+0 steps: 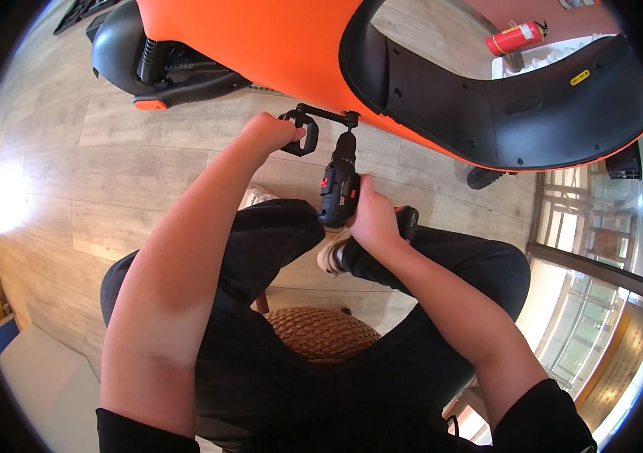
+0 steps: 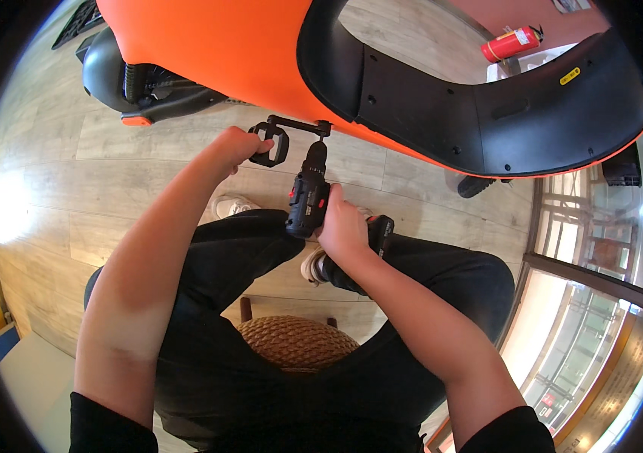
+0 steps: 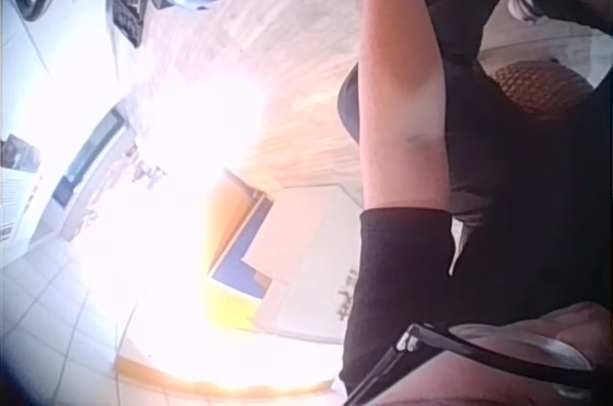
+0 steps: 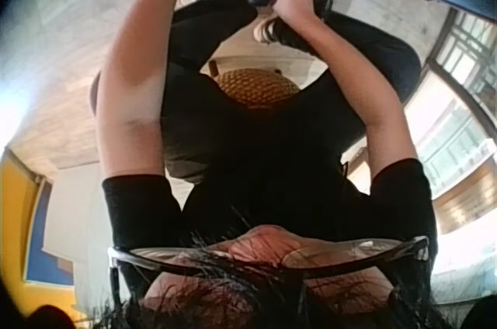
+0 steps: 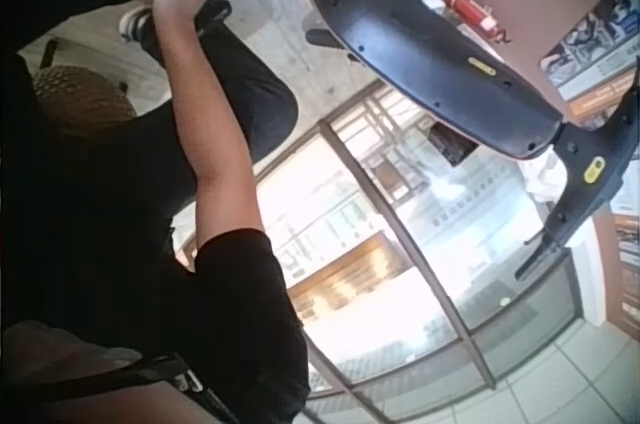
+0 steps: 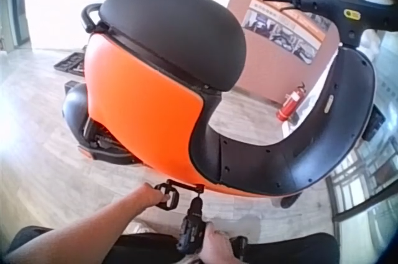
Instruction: The user selects tools from a tool kit and then uses a power drill to work on a screw on the body of an orange and black scooter.
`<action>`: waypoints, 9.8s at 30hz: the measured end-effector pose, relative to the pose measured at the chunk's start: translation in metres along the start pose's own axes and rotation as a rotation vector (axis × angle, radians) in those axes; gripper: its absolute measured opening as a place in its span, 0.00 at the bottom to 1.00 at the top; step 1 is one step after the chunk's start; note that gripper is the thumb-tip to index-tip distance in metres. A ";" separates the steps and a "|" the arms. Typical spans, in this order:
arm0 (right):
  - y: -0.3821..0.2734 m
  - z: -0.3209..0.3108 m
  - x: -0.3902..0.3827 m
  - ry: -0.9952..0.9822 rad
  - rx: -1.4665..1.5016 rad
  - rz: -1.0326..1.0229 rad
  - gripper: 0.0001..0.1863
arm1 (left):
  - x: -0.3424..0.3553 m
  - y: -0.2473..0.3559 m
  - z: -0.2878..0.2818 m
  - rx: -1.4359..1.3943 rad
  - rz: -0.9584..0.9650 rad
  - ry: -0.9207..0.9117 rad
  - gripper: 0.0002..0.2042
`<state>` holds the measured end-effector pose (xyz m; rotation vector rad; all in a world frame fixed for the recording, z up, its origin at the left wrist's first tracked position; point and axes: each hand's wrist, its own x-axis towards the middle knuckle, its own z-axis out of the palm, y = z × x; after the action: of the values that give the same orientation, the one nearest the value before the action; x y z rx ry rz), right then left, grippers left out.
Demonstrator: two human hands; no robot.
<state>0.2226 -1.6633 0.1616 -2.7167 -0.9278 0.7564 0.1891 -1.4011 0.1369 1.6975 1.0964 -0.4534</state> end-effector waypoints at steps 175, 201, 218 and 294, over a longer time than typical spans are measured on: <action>0.016 -0.007 -0.001 0.086 -0.155 -0.002 0.25 | -0.089 -0.011 0.124 -0.881 -0.147 -0.403 0.17; 0.014 0.028 -0.001 0.108 0.360 -0.007 0.23 | -0.080 -0.014 0.124 -0.495 -0.045 -0.081 0.22; 0.011 0.026 -0.002 0.120 0.338 -0.021 0.21 | -0.075 -0.021 0.126 -0.579 -0.049 -0.146 0.28; 0.006 0.020 -0.002 0.105 0.246 -0.001 0.21 | -0.082 -0.010 0.123 -0.306 -0.049 0.023 0.23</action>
<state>0.2143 -1.6697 0.1437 -2.5142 -0.7591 0.6712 0.1631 -1.5470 0.1412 1.4134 1.1615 -0.2806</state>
